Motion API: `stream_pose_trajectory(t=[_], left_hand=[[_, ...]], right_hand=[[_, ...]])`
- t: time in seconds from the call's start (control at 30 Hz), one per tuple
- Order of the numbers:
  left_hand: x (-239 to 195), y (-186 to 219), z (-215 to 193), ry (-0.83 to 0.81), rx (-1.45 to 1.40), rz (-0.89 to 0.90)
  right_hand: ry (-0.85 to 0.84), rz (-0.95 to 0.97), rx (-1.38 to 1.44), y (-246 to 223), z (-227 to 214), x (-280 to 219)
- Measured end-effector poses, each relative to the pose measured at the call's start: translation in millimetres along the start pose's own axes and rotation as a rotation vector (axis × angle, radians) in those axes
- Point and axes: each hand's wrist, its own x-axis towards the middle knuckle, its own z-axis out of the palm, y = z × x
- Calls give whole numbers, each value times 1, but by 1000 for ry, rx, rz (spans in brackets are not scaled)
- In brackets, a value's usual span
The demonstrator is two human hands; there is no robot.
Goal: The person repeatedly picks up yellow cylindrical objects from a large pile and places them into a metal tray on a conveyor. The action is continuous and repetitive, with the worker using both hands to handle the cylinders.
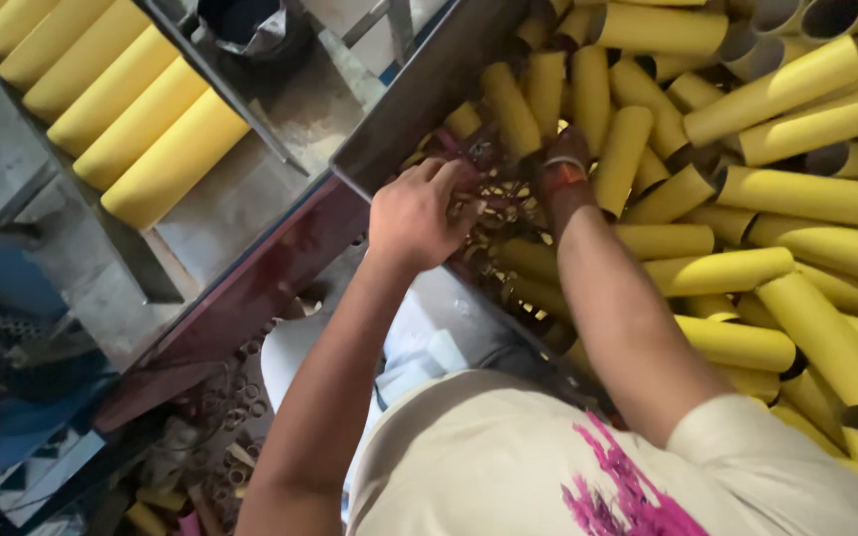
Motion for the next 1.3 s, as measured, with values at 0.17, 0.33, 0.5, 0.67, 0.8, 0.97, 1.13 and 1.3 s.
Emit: stream_pose_trajectory(t=[0.17,0.33,0.5,0.67,0.8,0.97,1.13,1.3], left_hand=[[2,-8,6,44,16,36],[-5,-14,17,94,43,107],[-5,-19,23,37,74,73],[0,-12,12,30,11,38],[3,-11,8,4,51,21],[0,-15,12,4,39,33],[0,-7,-4,122,-211,29],[-13,-9,-60,397,-109,103]], right_hand=[[-19,48,60,13,17,21],[200,-87,240,24,10,46],[287,-425,324,-8,-27,125],[63,-673,81,-29,-36,149],[-9,-790,75,-32,-29,129],[-24,-775,-318,-56,-58,70],[-17,-725,-466,-110,-182,-27],[-301,-789,694,-185,-272,-83]])
